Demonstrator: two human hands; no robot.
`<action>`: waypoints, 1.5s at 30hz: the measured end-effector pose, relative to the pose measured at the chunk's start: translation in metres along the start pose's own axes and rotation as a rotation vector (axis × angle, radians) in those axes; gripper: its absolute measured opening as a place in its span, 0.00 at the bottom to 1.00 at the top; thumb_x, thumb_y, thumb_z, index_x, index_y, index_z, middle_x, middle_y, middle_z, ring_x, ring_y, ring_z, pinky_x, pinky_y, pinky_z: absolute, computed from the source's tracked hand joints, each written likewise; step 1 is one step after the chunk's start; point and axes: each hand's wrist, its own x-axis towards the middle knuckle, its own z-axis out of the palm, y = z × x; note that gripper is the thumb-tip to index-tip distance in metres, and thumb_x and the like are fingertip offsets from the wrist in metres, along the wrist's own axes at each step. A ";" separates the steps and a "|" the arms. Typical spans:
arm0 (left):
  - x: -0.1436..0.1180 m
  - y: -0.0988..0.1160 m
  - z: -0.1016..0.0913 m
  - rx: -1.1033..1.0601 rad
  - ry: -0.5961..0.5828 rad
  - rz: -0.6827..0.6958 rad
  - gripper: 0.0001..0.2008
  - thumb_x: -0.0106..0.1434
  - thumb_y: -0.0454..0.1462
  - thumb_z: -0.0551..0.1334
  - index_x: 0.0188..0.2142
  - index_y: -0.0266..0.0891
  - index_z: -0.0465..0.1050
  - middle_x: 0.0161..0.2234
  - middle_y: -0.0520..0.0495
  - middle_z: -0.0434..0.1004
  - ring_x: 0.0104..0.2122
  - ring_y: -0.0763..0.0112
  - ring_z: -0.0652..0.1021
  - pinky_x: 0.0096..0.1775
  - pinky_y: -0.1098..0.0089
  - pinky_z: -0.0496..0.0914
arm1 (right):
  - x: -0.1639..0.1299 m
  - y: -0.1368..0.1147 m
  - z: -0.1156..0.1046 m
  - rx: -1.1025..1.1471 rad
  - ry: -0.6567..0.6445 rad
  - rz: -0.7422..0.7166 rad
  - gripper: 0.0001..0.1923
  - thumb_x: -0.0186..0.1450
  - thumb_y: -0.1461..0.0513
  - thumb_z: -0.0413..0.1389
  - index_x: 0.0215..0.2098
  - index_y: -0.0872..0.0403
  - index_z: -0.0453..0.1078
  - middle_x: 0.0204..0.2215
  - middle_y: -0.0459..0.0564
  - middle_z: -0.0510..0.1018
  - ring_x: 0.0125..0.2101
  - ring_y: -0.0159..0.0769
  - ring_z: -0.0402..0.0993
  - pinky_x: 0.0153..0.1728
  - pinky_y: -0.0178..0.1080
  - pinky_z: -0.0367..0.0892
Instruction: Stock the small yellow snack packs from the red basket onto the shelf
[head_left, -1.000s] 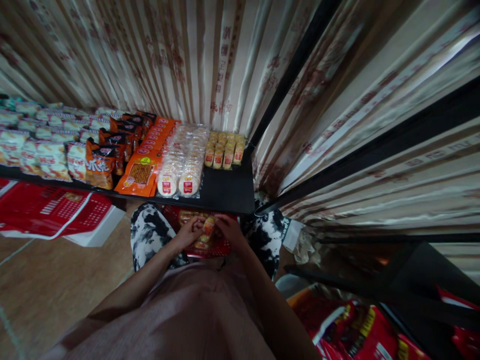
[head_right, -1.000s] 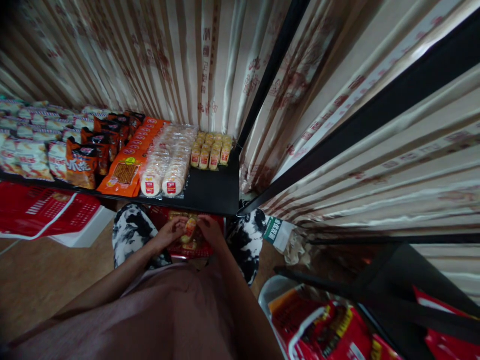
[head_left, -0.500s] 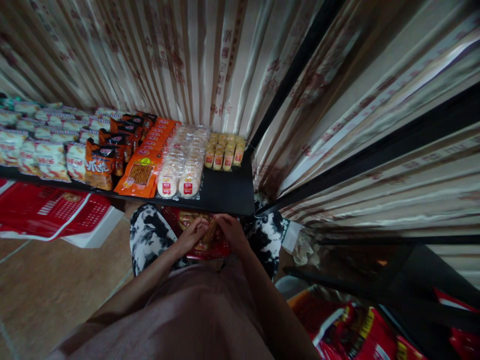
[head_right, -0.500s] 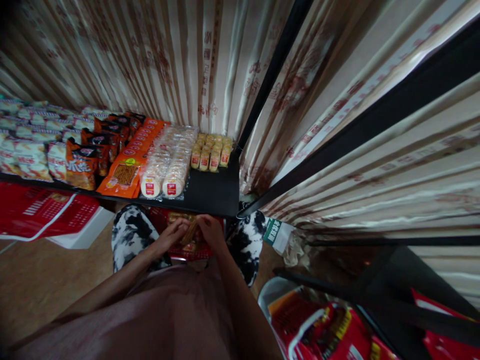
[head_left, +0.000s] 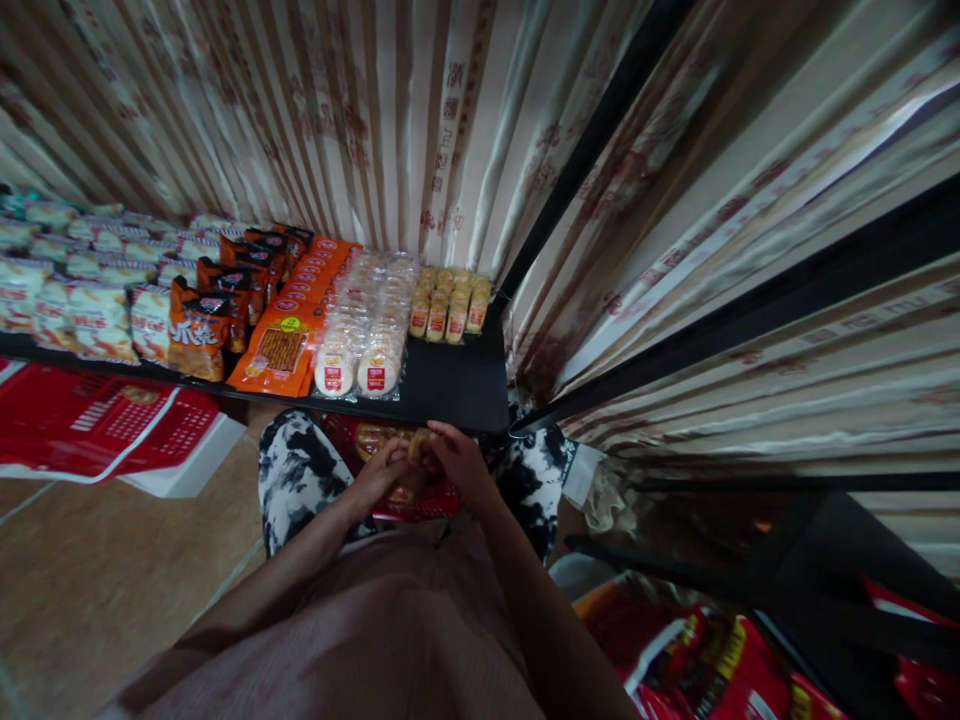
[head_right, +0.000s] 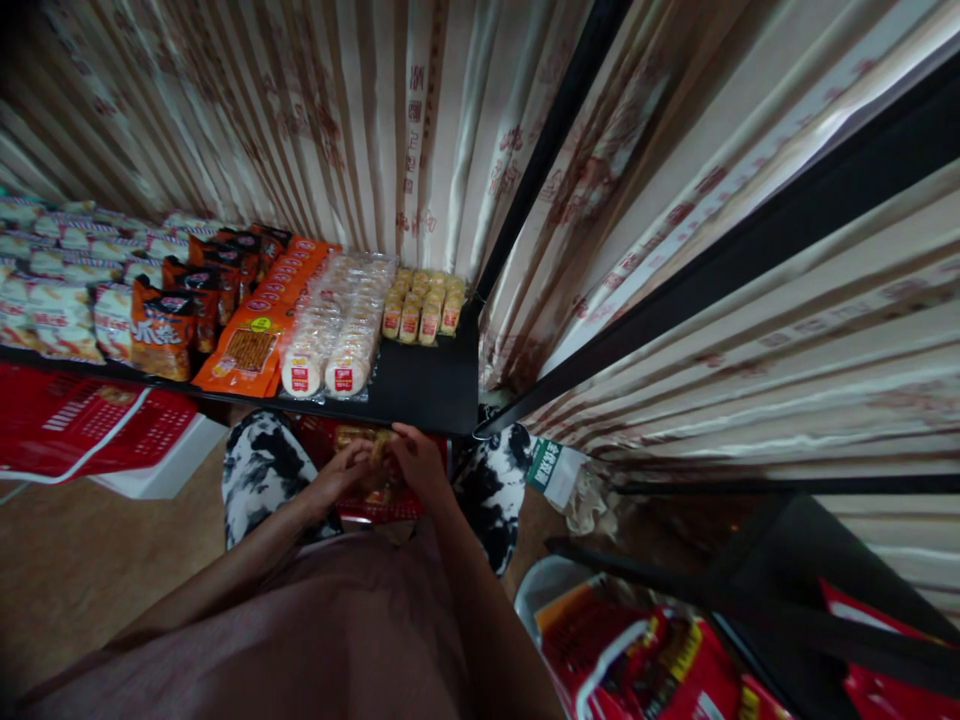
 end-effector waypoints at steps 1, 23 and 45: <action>-0.001 0.002 0.001 -0.032 0.019 -0.013 0.17 0.51 0.41 0.65 0.39 0.38 0.65 0.35 0.47 0.76 0.34 0.68 0.75 0.38 0.69 0.67 | 0.000 0.000 0.000 -0.017 0.005 -0.016 0.18 0.59 0.58 0.51 0.47 0.55 0.68 0.22 0.44 0.76 0.21 0.31 0.73 0.23 0.32 0.69; 0.013 0.035 0.025 -0.240 0.112 0.035 0.11 0.52 0.40 0.65 0.33 0.37 0.68 0.29 0.52 0.72 0.28 0.76 0.73 0.30 0.77 0.65 | -0.004 -0.012 -0.003 -0.430 0.212 -0.490 0.12 0.61 0.60 0.51 0.41 0.52 0.71 0.37 0.51 0.75 0.37 0.34 0.73 0.43 0.37 0.68; 0.021 0.049 0.032 -0.297 0.087 0.099 0.12 0.52 0.38 0.64 0.36 0.38 0.68 0.36 0.48 0.74 0.37 0.70 0.75 0.39 0.71 0.68 | 0.003 -0.019 -0.010 -0.332 0.223 -0.460 0.18 0.58 0.59 0.54 0.47 0.52 0.68 0.44 0.53 0.74 0.43 0.37 0.72 0.46 0.39 0.68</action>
